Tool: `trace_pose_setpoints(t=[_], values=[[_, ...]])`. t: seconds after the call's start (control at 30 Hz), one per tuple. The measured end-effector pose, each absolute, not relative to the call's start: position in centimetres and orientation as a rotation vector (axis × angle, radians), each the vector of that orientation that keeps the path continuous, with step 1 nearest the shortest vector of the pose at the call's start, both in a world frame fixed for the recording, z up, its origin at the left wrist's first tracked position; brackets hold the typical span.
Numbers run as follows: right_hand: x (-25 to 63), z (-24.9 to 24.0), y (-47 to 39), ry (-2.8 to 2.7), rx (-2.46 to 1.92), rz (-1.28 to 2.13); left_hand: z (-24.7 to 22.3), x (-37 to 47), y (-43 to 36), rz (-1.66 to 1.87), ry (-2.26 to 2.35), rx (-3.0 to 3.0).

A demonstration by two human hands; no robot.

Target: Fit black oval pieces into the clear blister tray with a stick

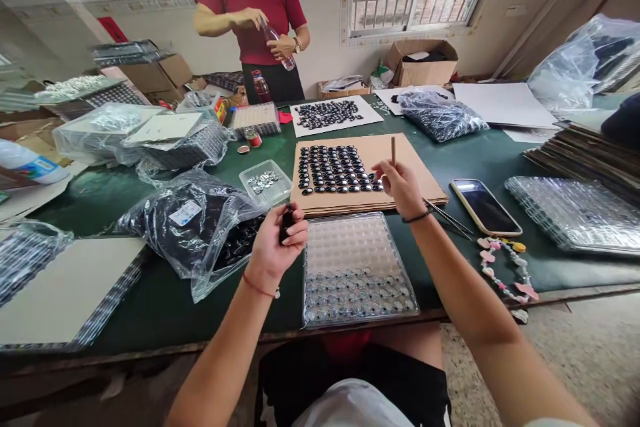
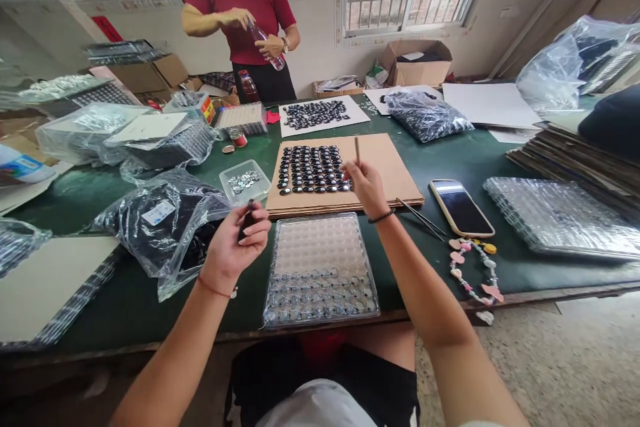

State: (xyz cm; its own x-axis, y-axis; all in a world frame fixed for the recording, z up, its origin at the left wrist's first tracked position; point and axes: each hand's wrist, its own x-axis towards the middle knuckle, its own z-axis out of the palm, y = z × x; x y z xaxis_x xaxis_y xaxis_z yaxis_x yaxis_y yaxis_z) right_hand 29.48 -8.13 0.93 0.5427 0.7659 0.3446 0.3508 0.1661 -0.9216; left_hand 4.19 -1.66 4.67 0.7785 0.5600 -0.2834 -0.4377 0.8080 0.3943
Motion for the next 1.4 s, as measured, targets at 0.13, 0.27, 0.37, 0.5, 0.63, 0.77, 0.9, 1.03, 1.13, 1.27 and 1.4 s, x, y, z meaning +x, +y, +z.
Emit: trace_pose_setpoints(t=[0.13,0.27,0.37,0.5,0.63,0.77,0.9,1.03,1.13,1.27,1.4], values=[[24.8,1.3,-11.0,-1.282,-1.304,0.679,3.6,7.2,-0.4,0.495,0.424,0.512],[24.3,1.7,-12.0,-1.737,-1.408,0.887,1.3,7.6,0.2,0.414,0.484,0.663],[24.6,2.3,-12.1,-2.015,-1.42,0.976,0.6,7.3,0.1,0.398,0.511,0.717],[24.2,2.4,-12.2,-2.141,-1.413,0.957,0.4,7.5,0.0,0.441,0.57,0.774],[23.8,2.2,-12.5,-2.133,-1.368,0.942,-0.2,7.8,-0.1,0.522,0.624,0.932],[23.8,1.8,-12.3,-1.702,-1.325,0.844,-0.7,8.0,-0.6,0.497,0.695,1.135],[23.5,0.7,-11.8,-1.46,-1.522,0.369,-0.8,7.9,-1.4,0.489,0.748,1.624],[23.0,0.0,-11.6,-1.572,-1.615,0.145,-1.0,7.7,-1.9,0.523,0.753,1.993],[22.5,-0.2,-11.7,-1.661,-1.613,0.092,-1.1,7.7,-2.1,0.569,0.8,2.136],[21.9,-0.5,-11.7,-1.764,-1.592,0.083,-1.3,7.8,-2.2,0.544,0.784,2.301],[21.7,-0.6,-11.7,-1.814,-1.581,0.07,-1.5,7.9,-2.0,0.472,0.764,2.384]])
